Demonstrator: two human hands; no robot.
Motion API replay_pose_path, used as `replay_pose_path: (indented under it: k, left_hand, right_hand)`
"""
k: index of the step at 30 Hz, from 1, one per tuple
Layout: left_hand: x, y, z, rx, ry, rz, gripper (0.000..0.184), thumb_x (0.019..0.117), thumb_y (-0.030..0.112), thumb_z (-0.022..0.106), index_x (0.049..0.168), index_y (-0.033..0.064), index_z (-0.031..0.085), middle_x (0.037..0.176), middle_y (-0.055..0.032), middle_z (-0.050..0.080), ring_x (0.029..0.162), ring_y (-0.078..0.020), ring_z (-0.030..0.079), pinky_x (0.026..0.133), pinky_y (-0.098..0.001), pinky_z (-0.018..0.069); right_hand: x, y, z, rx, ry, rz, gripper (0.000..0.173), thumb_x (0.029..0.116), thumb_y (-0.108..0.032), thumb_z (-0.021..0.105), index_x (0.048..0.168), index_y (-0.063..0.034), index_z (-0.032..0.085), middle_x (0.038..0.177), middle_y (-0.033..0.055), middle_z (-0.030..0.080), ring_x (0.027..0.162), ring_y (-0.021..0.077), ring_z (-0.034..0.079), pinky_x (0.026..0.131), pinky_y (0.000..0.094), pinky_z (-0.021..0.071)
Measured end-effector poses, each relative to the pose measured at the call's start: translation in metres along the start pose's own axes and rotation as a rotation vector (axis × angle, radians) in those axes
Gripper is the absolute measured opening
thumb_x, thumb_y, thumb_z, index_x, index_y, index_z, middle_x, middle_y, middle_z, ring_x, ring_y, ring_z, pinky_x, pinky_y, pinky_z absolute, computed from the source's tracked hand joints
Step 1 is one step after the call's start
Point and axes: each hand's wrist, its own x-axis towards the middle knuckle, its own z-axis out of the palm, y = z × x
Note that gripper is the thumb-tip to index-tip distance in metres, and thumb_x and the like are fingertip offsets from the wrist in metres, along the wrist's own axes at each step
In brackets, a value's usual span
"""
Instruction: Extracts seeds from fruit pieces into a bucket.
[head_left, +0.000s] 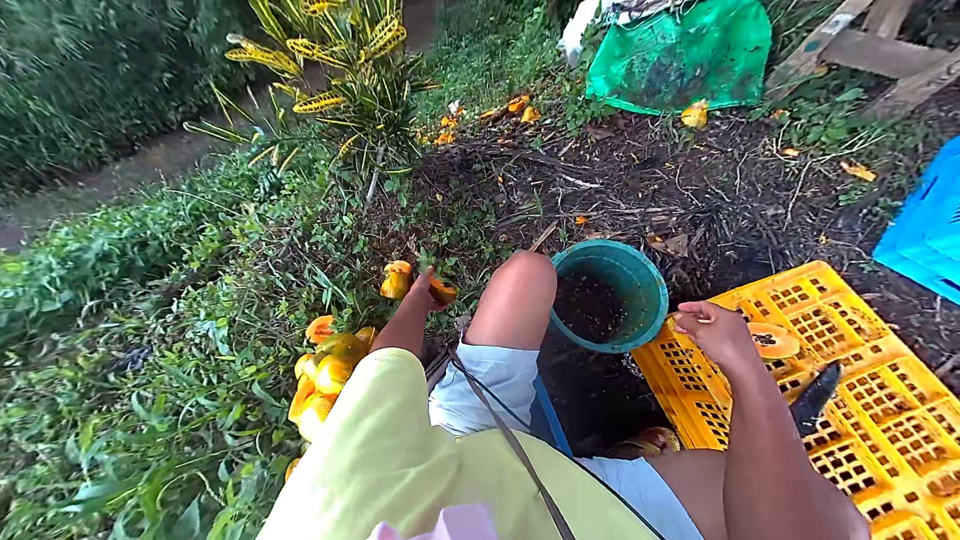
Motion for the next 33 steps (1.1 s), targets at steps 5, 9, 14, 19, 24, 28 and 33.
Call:
replay_pose_path:
  k: [5, 9, 14, 19, 24, 28, 33]
  left_hand:
    - [0.028, -0.009, -0.069, 0.420, 0.380, 0.214, 0.079, 0.0887, 0.050, 0.074, 0.143, -0.0013, 0.047, 0.136, -0.0286, 0.056, 0.121, -0.0417, 0.059, 0.094, -0.0596, 0.0528]
    - [0.028, 0.006, -0.148, 1.229, 0.528, 0.279, 0.088, 0.0825, 0.057, 0.079, 0.146, 0.0011, 0.052, 0.153, -0.0329, 0.040, 0.144, -0.0487, 0.036, 0.114, -0.0660, 0.0322]
    - [0.011, 0.048, -0.121, 1.212, 0.498, 0.429, 0.075, 0.0952, 0.038, 0.070, 0.147, -0.0099, 0.042, 0.148, -0.0326, 0.046, 0.138, -0.0444, 0.046, 0.111, -0.0595, 0.0403]
    - [-0.064, 0.139, 0.069, 1.073, 0.416, 0.914, 0.060, 0.0973, 0.029, 0.064, 0.142, -0.0084, 0.050, 0.147, -0.0334, 0.047, 0.142, -0.0423, 0.044, 0.116, -0.0545, 0.0356]
    - [-0.188, 0.118, 0.247, 0.957, -0.154, 1.265, 0.057, 0.0982, 0.023, 0.063, 0.146, -0.0053, 0.047, 0.147, -0.0341, 0.045, 0.135, -0.0433, 0.049, 0.111, -0.0553, 0.0401]
    - [-0.226, 0.041, 0.313, 1.025, -0.588, 1.190, 0.053, 0.0986, 0.024, 0.067, 0.143, 0.0001, 0.052, 0.144, -0.0284, 0.051, 0.123, -0.0389, 0.060, 0.103, -0.0557, 0.0487]
    - [-0.203, -0.012, 0.313, 1.128, -0.826, 0.967, 0.044, 0.1006, 0.024, 0.067, 0.136, -0.0015, 0.058, 0.133, -0.0232, 0.061, 0.115, -0.0342, 0.064, 0.097, -0.0526, 0.0523]
  right_hand:
    - [-0.011, -0.003, -0.029, -0.013, 0.090, -0.012, 0.033, 0.1045, -0.016, 0.062, 0.131, 0.0028, 0.063, 0.127, 0.0268, 0.065, 0.114, 0.0424, 0.065, 0.101, 0.0626, 0.0476]
    - [-0.052, 0.013, -0.096, 0.183, 0.308, -0.031, 0.032, 0.1043, -0.017, 0.060, 0.130, 0.0026, 0.062, 0.127, 0.0238, 0.064, 0.109, 0.0337, 0.068, 0.098, 0.0522, 0.0524]
    - [-0.102, 0.075, -0.148, 0.440, 0.532, 0.127, 0.028, 0.1043, -0.016, 0.060, 0.126, 0.0011, 0.064, 0.119, 0.0171, 0.068, 0.096, 0.0205, 0.071, 0.086, 0.0368, 0.0592]
    - [-0.078, 0.084, -0.132, 0.444, 0.418, 0.368, 0.030, 0.1058, -0.015, 0.057, 0.131, 0.0001, 0.061, 0.124, 0.0192, 0.066, 0.097, 0.0242, 0.068, 0.084, 0.0411, 0.0566]
    - [0.007, 0.067, -0.074, 0.251, 0.129, 0.390, 0.047, 0.1076, -0.032, 0.055, 0.142, -0.0005, 0.052, 0.128, 0.0300, 0.060, 0.100, 0.0426, 0.067, 0.083, 0.0584, 0.0558]
    - [0.039, 0.061, -0.023, 0.268, 0.130, 0.471, 0.044, 0.1079, -0.028, 0.049, 0.136, 0.0056, 0.054, 0.129, 0.0335, 0.059, 0.108, 0.0463, 0.065, 0.086, 0.0617, 0.0545]
    - [0.045, 0.054, -0.007, 0.381, 0.190, 0.589, 0.041, 0.1080, -0.025, 0.048, 0.136, 0.0039, 0.056, 0.137, 0.0270, 0.057, 0.119, 0.0361, 0.064, 0.097, 0.0513, 0.0530]
